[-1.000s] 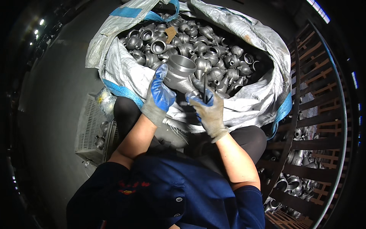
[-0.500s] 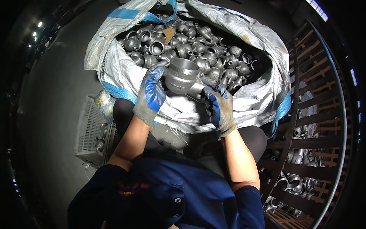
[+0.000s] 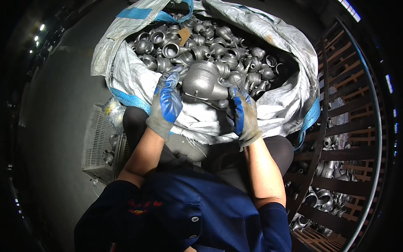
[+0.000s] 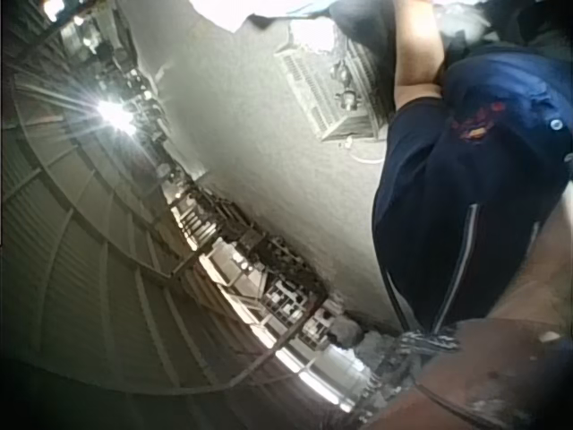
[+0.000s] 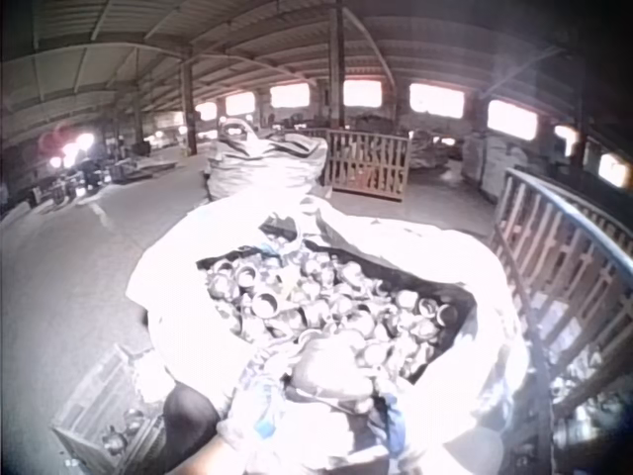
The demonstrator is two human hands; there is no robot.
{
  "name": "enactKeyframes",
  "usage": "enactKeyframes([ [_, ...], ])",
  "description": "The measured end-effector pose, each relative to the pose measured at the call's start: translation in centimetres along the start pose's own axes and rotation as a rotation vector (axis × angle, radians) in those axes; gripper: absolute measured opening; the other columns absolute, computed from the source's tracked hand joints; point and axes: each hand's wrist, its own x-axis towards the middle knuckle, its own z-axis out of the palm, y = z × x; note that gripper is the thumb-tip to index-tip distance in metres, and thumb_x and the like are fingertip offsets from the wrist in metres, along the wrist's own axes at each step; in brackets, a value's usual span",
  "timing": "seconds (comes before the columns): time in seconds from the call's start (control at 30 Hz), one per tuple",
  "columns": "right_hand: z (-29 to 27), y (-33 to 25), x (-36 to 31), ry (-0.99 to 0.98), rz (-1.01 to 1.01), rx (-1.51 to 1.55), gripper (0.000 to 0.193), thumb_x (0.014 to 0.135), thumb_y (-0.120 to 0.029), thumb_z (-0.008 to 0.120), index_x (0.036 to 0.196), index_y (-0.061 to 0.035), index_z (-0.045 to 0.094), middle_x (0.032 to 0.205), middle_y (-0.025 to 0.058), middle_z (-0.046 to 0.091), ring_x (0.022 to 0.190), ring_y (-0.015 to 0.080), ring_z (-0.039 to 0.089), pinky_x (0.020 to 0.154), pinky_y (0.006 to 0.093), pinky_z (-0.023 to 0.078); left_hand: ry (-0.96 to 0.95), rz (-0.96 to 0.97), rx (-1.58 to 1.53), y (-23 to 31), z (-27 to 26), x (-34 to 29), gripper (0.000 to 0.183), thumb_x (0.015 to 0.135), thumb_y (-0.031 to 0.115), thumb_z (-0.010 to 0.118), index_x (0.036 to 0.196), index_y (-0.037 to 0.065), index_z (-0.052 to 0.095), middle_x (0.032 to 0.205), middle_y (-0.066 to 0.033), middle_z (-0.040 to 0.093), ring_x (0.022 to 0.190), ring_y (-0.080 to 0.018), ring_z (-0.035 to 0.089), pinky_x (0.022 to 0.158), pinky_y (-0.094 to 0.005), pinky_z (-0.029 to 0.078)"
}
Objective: Inspecting and deburring metal castings using a small manual scraping tool.
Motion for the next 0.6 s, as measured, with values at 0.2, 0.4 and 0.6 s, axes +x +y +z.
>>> enactKeyframes([
  [0.2, 1.7, -2.1, 0.1, 0.228, 0.309, 0.500, 0.022, 0.091, -0.035, 0.046, 0.090, -0.0145, 0.055, 0.056, -0.0022, 0.047, 0.035, 0.0051, 0.034, 0.030, 0.0199, 0.023, -0.023, 0.125, 0.180, 0.1, 0.3, -0.2, 0.026, 0.092, 0.009, 0.044, 0.116, 0.001, 0.051, 0.114, -0.0081, 0.056, 0.106, -0.0135, 0.052, 0.093, -0.0253, 0.040],
  [0.4, 1.1, -2.0, 0.0, 0.139, 0.232, 0.388, 0.031, 0.095, -0.033, 0.038, 0.117, -0.0148, 0.048, 0.069, -0.0004, 0.050, 0.040, 0.0045, 0.033, 0.032, 0.0178, 0.023, -0.020, 0.123, 0.116, 0.5, 1.1, -0.3, 0.027, 0.093, 0.005, 0.038, 0.115, -0.002, 0.052, 0.112, -0.0109, 0.056, 0.105, -0.0148, 0.052, 0.094, -0.0264, 0.039],
  [0.6, 0.5, -1.5, 0.1, -0.004, 0.121, 0.431, 0.029, 0.094, -0.029, 0.042, 0.115, -0.0106, 0.049, 0.071, 0.0005, 0.051, 0.041, 0.0020, 0.032, 0.033, 0.0158, 0.023, 0.006, 0.064, 0.105, 0.8, 0.8, -0.2, 0.030, 0.093, 0.007, 0.038, 0.120, -0.002, 0.048, 0.114, -0.0127, 0.056, 0.108, -0.0159, 0.051, 0.095, -0.0263, 0.038],
])
